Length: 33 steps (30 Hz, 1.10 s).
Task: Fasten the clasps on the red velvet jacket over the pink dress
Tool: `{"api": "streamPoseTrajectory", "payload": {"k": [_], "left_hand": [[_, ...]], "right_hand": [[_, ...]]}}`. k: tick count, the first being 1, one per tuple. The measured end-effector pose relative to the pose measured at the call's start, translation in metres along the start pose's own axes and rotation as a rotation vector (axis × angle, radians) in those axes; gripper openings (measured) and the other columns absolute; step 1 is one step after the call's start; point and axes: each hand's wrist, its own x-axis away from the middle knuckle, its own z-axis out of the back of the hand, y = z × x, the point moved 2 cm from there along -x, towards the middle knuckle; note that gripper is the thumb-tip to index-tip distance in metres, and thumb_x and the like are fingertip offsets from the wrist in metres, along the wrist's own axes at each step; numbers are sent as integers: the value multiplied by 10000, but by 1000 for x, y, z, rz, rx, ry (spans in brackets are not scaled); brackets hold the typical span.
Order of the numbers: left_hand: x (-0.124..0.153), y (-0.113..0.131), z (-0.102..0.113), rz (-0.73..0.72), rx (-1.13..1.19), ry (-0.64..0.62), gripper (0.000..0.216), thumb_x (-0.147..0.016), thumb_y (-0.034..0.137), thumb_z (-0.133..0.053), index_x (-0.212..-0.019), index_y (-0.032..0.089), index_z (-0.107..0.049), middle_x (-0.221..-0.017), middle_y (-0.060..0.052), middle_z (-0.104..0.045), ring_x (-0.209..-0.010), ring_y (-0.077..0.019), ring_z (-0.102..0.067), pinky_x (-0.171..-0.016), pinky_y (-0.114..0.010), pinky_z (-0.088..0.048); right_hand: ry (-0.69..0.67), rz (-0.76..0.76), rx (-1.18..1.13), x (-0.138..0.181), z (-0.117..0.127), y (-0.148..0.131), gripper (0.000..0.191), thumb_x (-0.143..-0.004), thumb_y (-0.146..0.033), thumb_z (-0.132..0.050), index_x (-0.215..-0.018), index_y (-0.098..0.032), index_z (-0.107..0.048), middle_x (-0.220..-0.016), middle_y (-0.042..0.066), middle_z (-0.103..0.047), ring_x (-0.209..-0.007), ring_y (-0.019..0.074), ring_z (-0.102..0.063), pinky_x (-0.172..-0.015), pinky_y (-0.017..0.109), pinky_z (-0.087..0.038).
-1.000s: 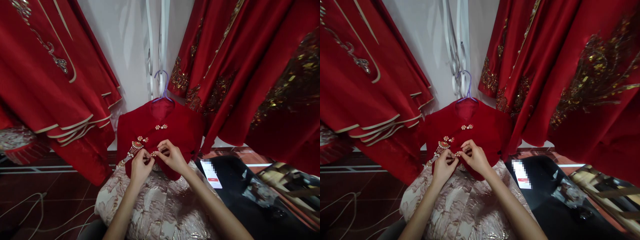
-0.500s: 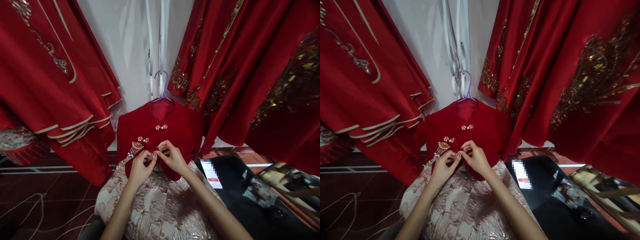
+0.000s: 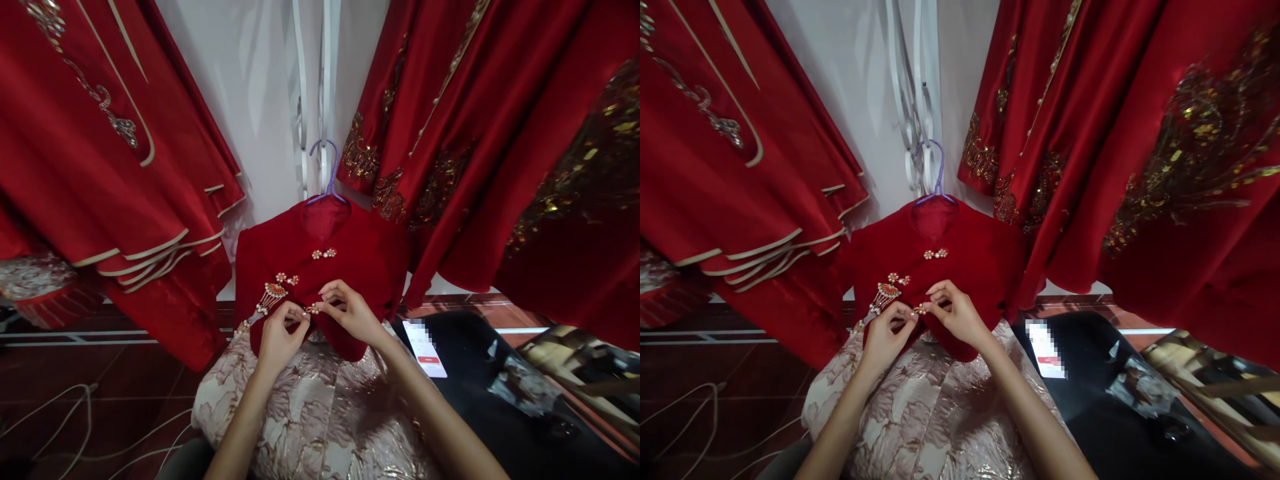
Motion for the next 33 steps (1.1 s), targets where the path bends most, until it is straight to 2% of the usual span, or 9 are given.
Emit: {"api": "streamPoseTrajectory", "payload": {"k": [5, 12, 17, 24, 29, 33], "left_hand": [[0, -2, 1, 22, 6, 11, 73, -770, 241, -604, -763, 190, -552, -737, 9, -642, -719, -130, -648, -716, -236, -531], [1, -3, 4, 62, 53, -89, 143, -788, 315, -630, -762, 178, -596, -773, -22, -685, -746, -152, -674, -760, -277, -554], [4, -3, 6, 45, 88, -99, 116, -773, 288, -643, -767, 175, -617, -791, -36, -703, -778, -164, -686, -809, -299, -560], [5, -9, 3, 73, 126, -110, 171, -800, 334, -635, -763, 169, -613, -775, -40, -692, -743, -160, -672, -744, -269, -550], [4, -12, 5, 66, 106, -78, 122, -788, 287, -601, -790, 169, -631, -794, -41, -700, -756, -163, -680, -746, -273, -551], [2, -8, 4, 87, 81, -79, 115, -771, 294, -609, -787, 180, -604, -782, -32, -697, -747, -164, -683, -722, -270, -556]], "right_hand": [[-9, -2, 46, 2, -5, 2, 227, -832, -318, -655, -988, -211, -531, -870, 5, -623, -825, 128, -630, -668, 233, -501], [-4, 35, 123, 5, -7, -6, 219, -837, -305, -646, -1000, -215, -530, -883, 12, -629, -818, 131, -642, -668, 240, -531], [-6, 84, 232, 9, -7, -9, 241, -838, -284, -637, -1043, -228, -523, -909, 20, -638, -823, 139, -645, -686, 256, -541], [-29, 80, 317, 9, -9, -14, 207, -853, -267, -621, -1040, -234, -537, -911, 15, -653, -819, 139, -641, -713, 270, -536], [-41, 95, 236, 11, -12, -10, 251, -854, -260, -623, -1095, -226, -558, -952, 30, -648, -866, 141, -640, -757, 276, -550], [-25, 41, 121, 10, -12, -1, 217, -876, -291, -601, -1080, -217, -599, -918, 29, -652, -872, 137, -650, -748, 263, -560]]}}
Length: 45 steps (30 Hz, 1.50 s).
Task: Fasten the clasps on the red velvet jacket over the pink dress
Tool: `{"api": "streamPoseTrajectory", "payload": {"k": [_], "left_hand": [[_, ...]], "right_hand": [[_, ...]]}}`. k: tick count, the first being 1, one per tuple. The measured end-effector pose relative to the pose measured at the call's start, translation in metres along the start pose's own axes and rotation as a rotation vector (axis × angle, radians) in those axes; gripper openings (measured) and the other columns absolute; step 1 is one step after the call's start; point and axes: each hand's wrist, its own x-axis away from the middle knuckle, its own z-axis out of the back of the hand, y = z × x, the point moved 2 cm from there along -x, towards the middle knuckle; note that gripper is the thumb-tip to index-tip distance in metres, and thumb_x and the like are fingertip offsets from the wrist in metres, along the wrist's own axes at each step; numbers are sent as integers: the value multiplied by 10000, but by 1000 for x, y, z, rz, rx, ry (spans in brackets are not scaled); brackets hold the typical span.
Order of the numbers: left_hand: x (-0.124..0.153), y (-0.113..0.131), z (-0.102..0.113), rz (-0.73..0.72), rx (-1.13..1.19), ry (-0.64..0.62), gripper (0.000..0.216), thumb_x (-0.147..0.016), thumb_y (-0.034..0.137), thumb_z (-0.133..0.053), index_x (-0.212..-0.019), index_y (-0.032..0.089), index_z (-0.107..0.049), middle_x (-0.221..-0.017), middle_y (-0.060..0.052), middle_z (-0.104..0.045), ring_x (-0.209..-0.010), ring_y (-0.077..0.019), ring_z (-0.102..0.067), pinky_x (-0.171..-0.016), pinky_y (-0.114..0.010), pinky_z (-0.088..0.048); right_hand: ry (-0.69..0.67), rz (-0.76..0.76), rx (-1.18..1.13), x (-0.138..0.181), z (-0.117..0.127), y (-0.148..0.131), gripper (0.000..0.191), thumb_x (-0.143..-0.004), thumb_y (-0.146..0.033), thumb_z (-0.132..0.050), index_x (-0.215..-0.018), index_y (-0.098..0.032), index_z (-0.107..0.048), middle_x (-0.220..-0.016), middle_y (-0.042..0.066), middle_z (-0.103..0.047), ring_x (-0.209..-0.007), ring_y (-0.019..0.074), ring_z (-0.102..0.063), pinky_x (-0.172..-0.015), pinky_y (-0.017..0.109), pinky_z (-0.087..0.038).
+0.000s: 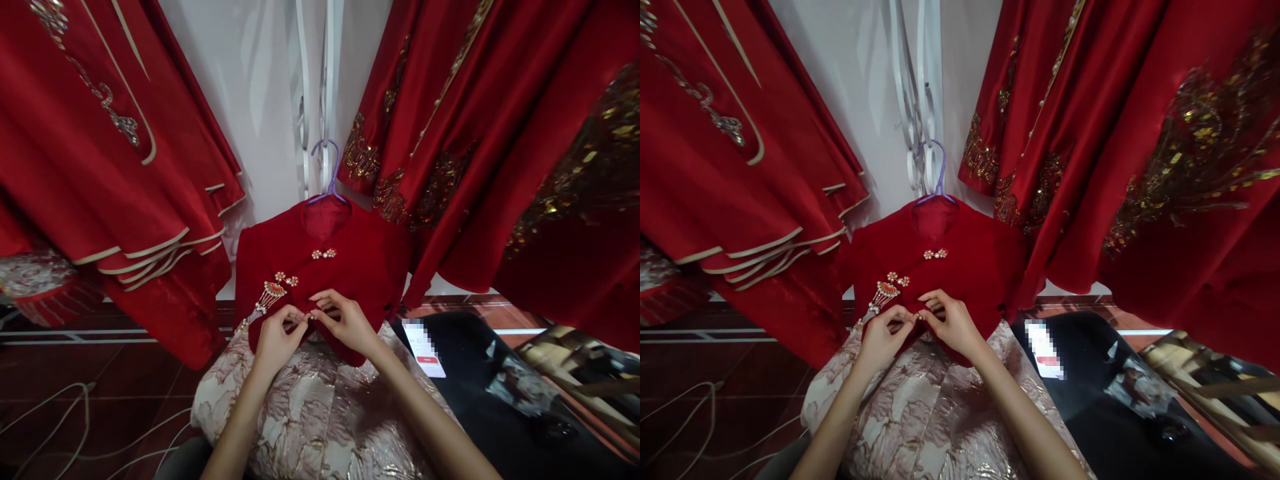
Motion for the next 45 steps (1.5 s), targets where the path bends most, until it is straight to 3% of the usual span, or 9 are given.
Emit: {"api": "streamPoseTrajectory", "payload": {"k": [6, 18, 27, 30, 35, 37, 41, 45], "left_hand": [[-4, -1, -3, 33, 2, -19, 154, -766, 320, -621, -795, 183, -557, -775, -32, -695, -759, -176, -689, -718, -275, -554], [-4, -11, -2, 99, 159, 11, 144, -662, 253, -678, -762, 158, -637, -778, -61, -733, -747, -188, -702, -746, -289, -555], [-10, -5, 0, 51, 98, -106, 115, -706, 262, -651, -747, 156, -643, -761, -45, -715, -736, -170, -685, -727, -278, -545], [-8, -5, 2, 21, 60, -67, 115, -718, 229, -626, -814, 166, -616, -790, -29, -705, -758, -159, -681, -747, -279, -543], [1, -3, 19, -48, -36, 215, 160, -802, 237, -569, -935, 174, -631, -837, -33, -693, -799, -154, -663, -782, -296, -528], [6, 2, 23, -91, -101, 206, 113, -820, 266, -589, -873, 182, -643, -852, -37, -691, -814, -162, -652, -799, -311, -517], [15, 11, 15, -188, -297, 66, 82, -814, 272, -655, -871, 215, -665, -906, -27, -671, -889, -187, -613, -844, -345, -477], [17, 10, 3, -227, -396, 53, 89, -833, 266, -657, -913, 227, -657, -926, -25, -646, -910, -199, -582, -853, -360, -450]], "right_hand": [[18, -29, -28, -4, -3, 7, 251, -852, -289, -628, -1088, -205, -610, -907, 35, -659, -864, 144, -652, -734, 265, -556], [6, -25, -72, -5, -9, 15, 251, -861, -262, -602, -1105, -211, -576, -911, 39, -644, -873, 152, -642, -746, 285, -552], [-4, -5, -111, -7, -11, 23, 269, -871, -267, -581, -1130, -206, -539, -871, 19, -600, -847, 136, -629, -767, 284, -550], [10, -1, -58, -5, -7, 17, 248, -863, -256, -593, -1102, -204, -553, -908, 30, -607, -850, 137, -628, -759, 280, -554], [193, 10, 64, 9, 19, -13, 156, -883, -268, -579, -1022, -197, -585, -1011, 59, -619, -853, 135, -643, -768, 279, -559], [248, 23, 102, 15, 30, -28, 140, -894, -280, -567, -1006, -201, -594, -1011, 57, -620, -851, 135, -644, -759, 275, -559], [285, 16, 144, 21, 40, -43, 161, -889, -298, -578, -1021, -208, -596, -1029, 59, -621, -894, 148, -640, -787, 291, -561], [127, -73, 141, 21, 32, -31, 195, -869, -287, -592, -1045, -204, -577, -1020, 66, -641, -872, 153, -643, -758, 299, -564]]}}
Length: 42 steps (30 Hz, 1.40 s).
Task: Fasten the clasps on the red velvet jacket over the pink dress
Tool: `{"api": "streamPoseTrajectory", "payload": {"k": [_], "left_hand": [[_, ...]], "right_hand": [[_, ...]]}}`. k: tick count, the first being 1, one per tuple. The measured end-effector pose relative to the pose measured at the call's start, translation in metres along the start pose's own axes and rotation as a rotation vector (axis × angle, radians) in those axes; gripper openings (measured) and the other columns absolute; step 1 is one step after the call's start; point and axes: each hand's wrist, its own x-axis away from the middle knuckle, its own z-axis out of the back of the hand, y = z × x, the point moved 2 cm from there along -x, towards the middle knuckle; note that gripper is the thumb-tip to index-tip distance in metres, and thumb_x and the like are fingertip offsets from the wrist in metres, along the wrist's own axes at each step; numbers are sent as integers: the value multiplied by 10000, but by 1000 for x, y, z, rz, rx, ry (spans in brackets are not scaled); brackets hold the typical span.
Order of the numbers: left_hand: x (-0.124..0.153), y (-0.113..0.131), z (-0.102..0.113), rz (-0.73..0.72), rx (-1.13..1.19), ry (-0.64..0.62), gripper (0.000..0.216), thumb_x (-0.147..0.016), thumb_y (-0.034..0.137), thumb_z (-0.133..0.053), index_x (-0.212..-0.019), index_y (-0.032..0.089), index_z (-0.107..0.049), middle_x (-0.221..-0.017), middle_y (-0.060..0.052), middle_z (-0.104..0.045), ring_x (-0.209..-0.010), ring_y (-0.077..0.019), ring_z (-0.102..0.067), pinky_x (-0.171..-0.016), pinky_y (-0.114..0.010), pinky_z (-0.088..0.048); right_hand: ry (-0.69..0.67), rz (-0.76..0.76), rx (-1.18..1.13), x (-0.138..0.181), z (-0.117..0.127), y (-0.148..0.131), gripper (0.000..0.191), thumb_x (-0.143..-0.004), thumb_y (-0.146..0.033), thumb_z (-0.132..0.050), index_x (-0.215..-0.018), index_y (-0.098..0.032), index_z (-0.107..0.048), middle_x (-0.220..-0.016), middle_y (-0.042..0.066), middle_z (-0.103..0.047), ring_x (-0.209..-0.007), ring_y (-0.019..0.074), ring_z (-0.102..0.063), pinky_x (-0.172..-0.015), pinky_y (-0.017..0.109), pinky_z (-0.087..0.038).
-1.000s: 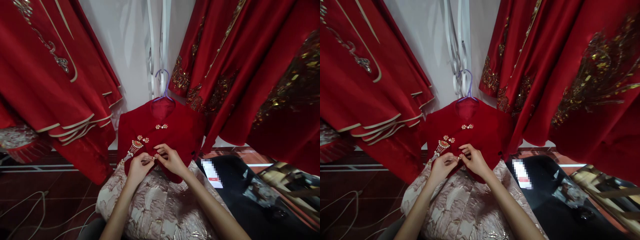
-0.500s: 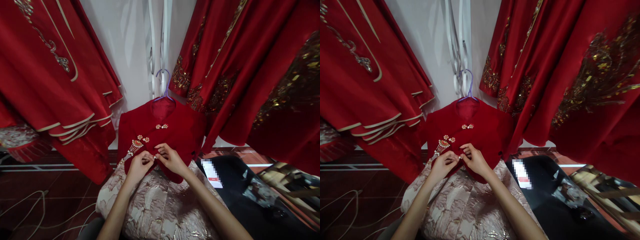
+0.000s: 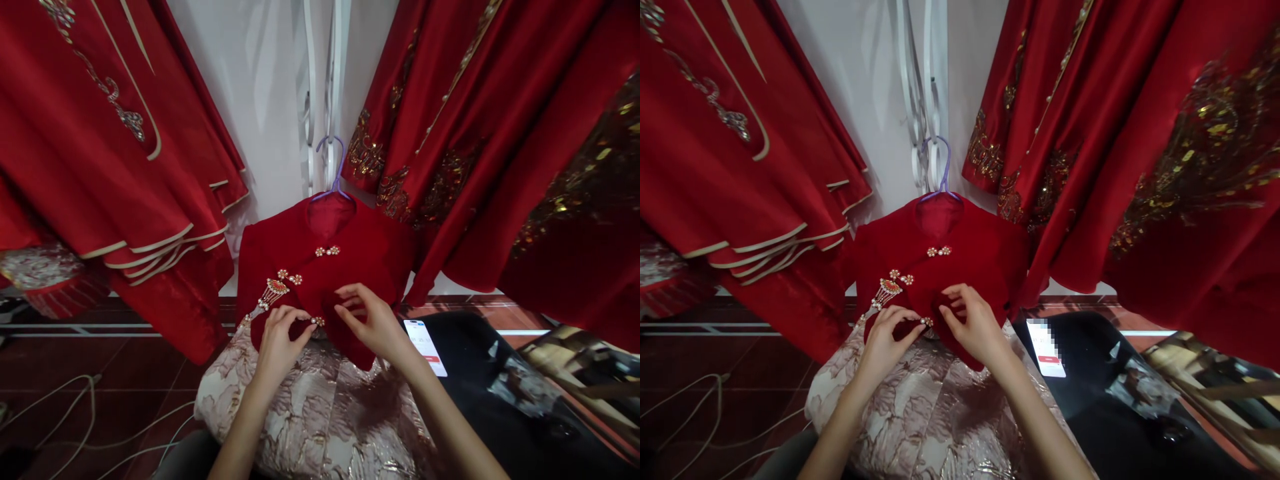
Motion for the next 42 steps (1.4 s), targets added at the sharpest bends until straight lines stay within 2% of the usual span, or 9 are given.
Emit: {"api": "streamPoseTrajectory", "payload": {"k": [5, 11, 16, 19, 23, 27, 31, 38, 42], "left_hand": [[-1, -3, -5, -24, -13, -3, 68, -844, 275, -653, -885, 220, -650, -908, -27, -642, -898, -204, -569, -847, -358, -438], [-2, 1, -7, 57, 102, 27, 104, -845, 317, -640, -827, 216, -623, -840, -20, -676, -827, -186, -611, -781, -303, -466], [0, 4, -8, 147, 207, 86, 143, -835, 358, -635, -796, 221, -643, -796, -13, -697, -760, -167, -641, -746, -269, -481], [0, 1, -9, 188, 256, 57, 170, -806, 371, -664, -783, 204, -644, -784, -19, -700, -747, -163, -643, -745, -269, -489], [-9, -8, -10, 321, 524, 41, 351, -767, 424, -701, -995, 166, -631, -802, -33, -711, -755, -163, -671, -755, -281, -523], [-27, -10, -5, 465, 867, 151, 522, -757, 434, -711, -1168, 131, -603, -1021, -92, -724, -938, -192, -691, -898, -339, -536], [-41, -9, 2, 578, 1139, 228, 396, -779, 347, -716, -1091, 110, -654, -1124, -136, -703, -1037, -210, -676, -1001, -386, -502], [-52, -12, 2, 685, 1247, 50, 215, -786, 304, -736, -866, 111, -683, -1025, -142, -734, -979, -200, -697, -1007, -365, -503], [-56, -14, 1, 726, 1243, 136, 224, -801, 324, -723, -899, 125, -693, -1097, -146, -719, -1030, -207, -683, -996, -356, -508]], "right_hand": [[-230, -66, -25, -2, -25, 25, 198, -845, -257, -613, -1025, -185, -575, -863, 39, -665, -763, 140, -647, -677, 266, -543], [-218, -47, -52, -4, -39, 31, 131, -853, -256, -605, -960, -188, -576, -830, 36, -675, -767, 149, -653, -677, 261, -528], [-198, -49, -76, -3, -42, 27, 135, -863, -290, -597, -960, -199, -576, -843, 40, -699, -771, 155, -677, -659, 253, -531], [-207, -43, -66, -3, -39, 26, 124, -865, -288, -593, -952, -200, -583, -840, 37, -703, -768, 152, -679, -659, 251, -529], [-236, -34, -96, -3, -27, 21, 142, -863, -303, -600, -959, -198, -600, -846, 32, -704, -768, 145, -671, -661, 249, -527], [-277, -16, -122, -2, -17, 14, 158, -858, -304, -606, -973, -195, -614, -872, 33, -706, -769, 138, -661, -665, 254, -534], [-280, -35, -112, -1, -16, 11, 168, -854, -310, -612, -976, -195, -628, -879, 36, -715, -775, 144, -667, -673, 269, -544], [-303, -32, -125, -1, -15, 11, 163, -849, -299, -616, -977, -199, -638, -886, 32, -714, -788, 146, -665, -688, 278, -548], [-328, -20, -120, 1, -14, 12, 160, -851, -298, -614, -974, -200, -640, -877, 29, -713, -778, 145, -659, -687, 278, -544]]}}
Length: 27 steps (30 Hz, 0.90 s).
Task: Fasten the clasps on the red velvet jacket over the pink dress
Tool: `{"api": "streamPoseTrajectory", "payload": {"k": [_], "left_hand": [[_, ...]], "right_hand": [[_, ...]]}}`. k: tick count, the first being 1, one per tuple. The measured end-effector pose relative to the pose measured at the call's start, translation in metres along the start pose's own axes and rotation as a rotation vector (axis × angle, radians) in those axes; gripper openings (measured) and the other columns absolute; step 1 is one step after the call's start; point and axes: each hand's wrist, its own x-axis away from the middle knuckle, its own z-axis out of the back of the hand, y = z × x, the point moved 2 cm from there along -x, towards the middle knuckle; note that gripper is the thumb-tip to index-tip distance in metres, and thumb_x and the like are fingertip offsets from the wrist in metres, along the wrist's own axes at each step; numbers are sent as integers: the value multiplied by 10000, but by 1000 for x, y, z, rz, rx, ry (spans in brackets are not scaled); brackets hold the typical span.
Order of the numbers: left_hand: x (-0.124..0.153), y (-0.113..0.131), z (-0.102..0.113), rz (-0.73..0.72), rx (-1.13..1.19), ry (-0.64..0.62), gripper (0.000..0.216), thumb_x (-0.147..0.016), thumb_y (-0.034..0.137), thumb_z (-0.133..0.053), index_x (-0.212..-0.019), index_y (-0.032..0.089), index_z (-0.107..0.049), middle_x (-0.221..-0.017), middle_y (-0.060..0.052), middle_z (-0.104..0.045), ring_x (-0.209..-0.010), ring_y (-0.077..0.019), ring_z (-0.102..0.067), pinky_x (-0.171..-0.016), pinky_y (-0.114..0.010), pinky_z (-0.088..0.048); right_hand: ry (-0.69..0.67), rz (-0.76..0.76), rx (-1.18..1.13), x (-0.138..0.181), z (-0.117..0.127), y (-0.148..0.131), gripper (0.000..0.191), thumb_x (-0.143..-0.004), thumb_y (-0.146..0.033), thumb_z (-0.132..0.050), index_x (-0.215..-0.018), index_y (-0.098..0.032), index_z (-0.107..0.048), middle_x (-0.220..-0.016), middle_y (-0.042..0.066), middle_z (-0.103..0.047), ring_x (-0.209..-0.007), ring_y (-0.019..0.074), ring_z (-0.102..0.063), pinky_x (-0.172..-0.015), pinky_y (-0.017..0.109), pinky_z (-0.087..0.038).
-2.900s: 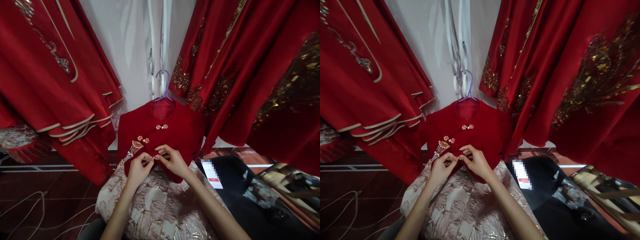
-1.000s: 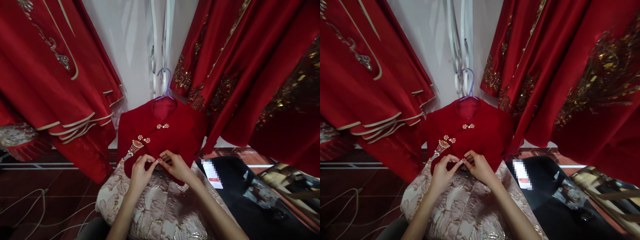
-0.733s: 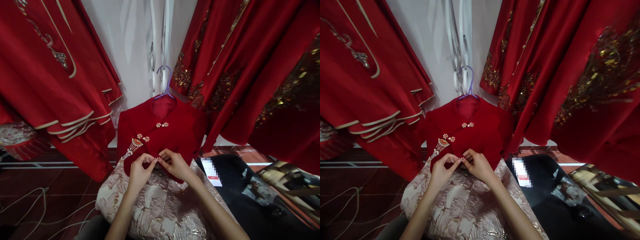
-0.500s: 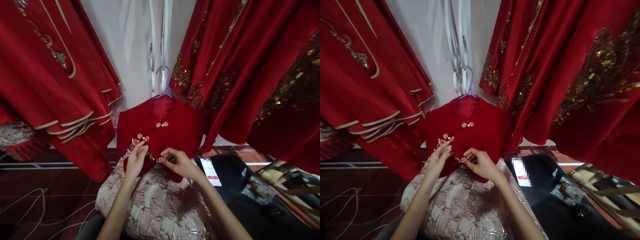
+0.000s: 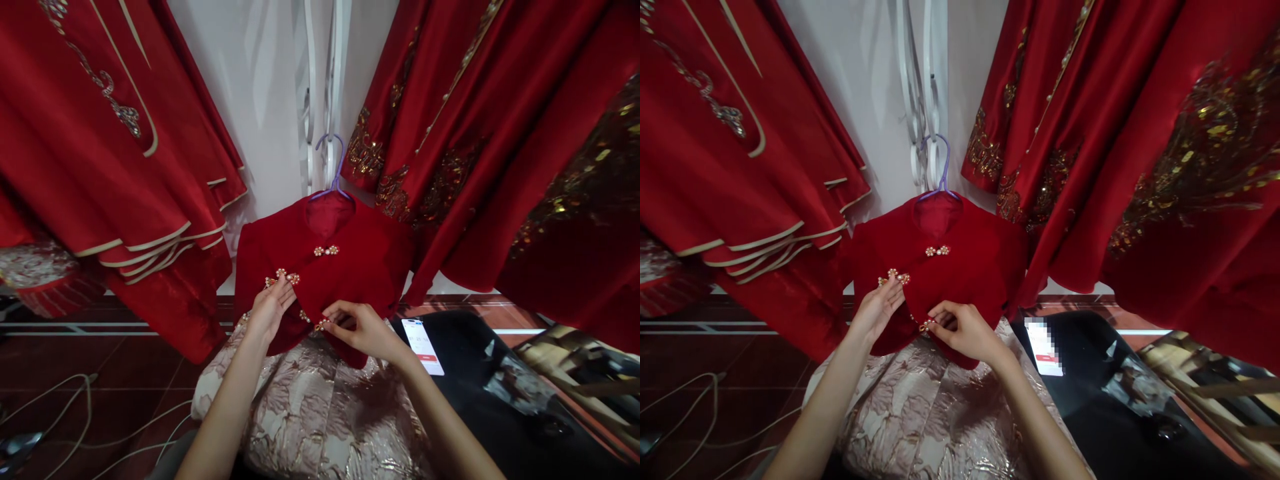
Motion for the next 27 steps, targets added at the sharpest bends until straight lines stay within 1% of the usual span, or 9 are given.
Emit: {"api": "streamPoseTrajectory", "payload": {"k": [7, 10, 13, 15, 18, 20, 24, 25, 27], "left_hand": [[-8, -6, 3, -35, -46, 10, 202, -755, 250, -725, -918, 130, -718, -1061, -117, -737, -911, -157, -706, -921, -307, -526], [-13, -9, 4, -73, -104, 64, 249, -730, 312, -730, -900, 130, -720, -1052, -122, -739, -938, -176, -703, -864, -293, -535], [-14, -11, 2, -129, -149, 146, 341, -730, 430, -711, -860, 115, -704, -969, -132, -750, -898, -199, -708, -771, -283, -544], [-12, -11, -4, -117, -200, 76, 388, -764, 496, -662, -863, 123, -697, -895, -110, -753, -848, -200, -708, -724, -281, -542], [-6, -5, -21, -114, -434, -195, 463, -860, 576, -512, -873, 154, -701, -810, -78, -741, -800, -202, -692, -715, -293, -534], [-3, 6, -36, -291, -682, -282, 446, -892, 557, -477, -920, 167, -693, -805, -62, -728, -791, -202, -675, -740, -298, -521], [-7, 30, -67, -827, -1124, -229, 324, -906, 362, -540, -1172, 185, -595, -1010, -70, -673, -905, -202, -634, -827, -304, -488], [-9, 34, -73, -912, -1214, -221, 310, -910, 328, -536, -1179, 183, -590, -1036, -82, -648, -939, -209, -614, -839, -311, -482], [-17, 40, -83, -1006, -1387, -230, 242, -919, 296, -518, -1093, 174, -634, -1012, -99, -609, -975, -234, -567, -820, -326, -479]], "right_hand": [[-12, 13, 3, 0, -1, 2, 152, -852, -303, -611, -958, -199, -642, -862, 27, -712, -767, 143, -655, -683, 273, -535], [-18, 26, 8, 0, -2, 1, 149, -854, -307, -608, -955, -202, -644, -868, 24, -713, -774, 141, -654, -677, 265, -531], [-21, 39, 19, 0, -4, -2, 145, -857, -311, -605, -946, -203, -645, -869, 22, -711, -770, 137, -653, -671, 258, -525], [-21, 45, 23, 1, -3, -4, 133, -854, -297, -602, -942, -205, -641, -865, 22, -709, -763, 138, -652, -665, 259, -524], [-63, 42, 35, 5, 5, -6, 91, -829, -232, -597, -914, -209, -623, -834, 15, -697, -739, 137, -644, -665, 263, -525], [-108, 26, 62, 9, 14, -8, 95, -803, -180, -592, -893, -209, -603, -794, 4, -680, -714, 133, -634, -661, 263, -519], [-128, -3, 110, 21, 34, -11, 141, -775, -135, -588, -894, -210, -577, -747, -11, -650, -688, 127, -620, -629, 247, -496], [-121, -2, 116, 23, 39, -12, 139, -777, -137, -587, -895, -211, -576, -751, -11, -647, -686, 125, -617, -624, 245, -494], [-99, -1, 128, 28, 47, -15, 124, -787, -151, -591, -894, -212, -578, -766, -7, -651, -688, 125, -616, -621, 246, -494]]}}
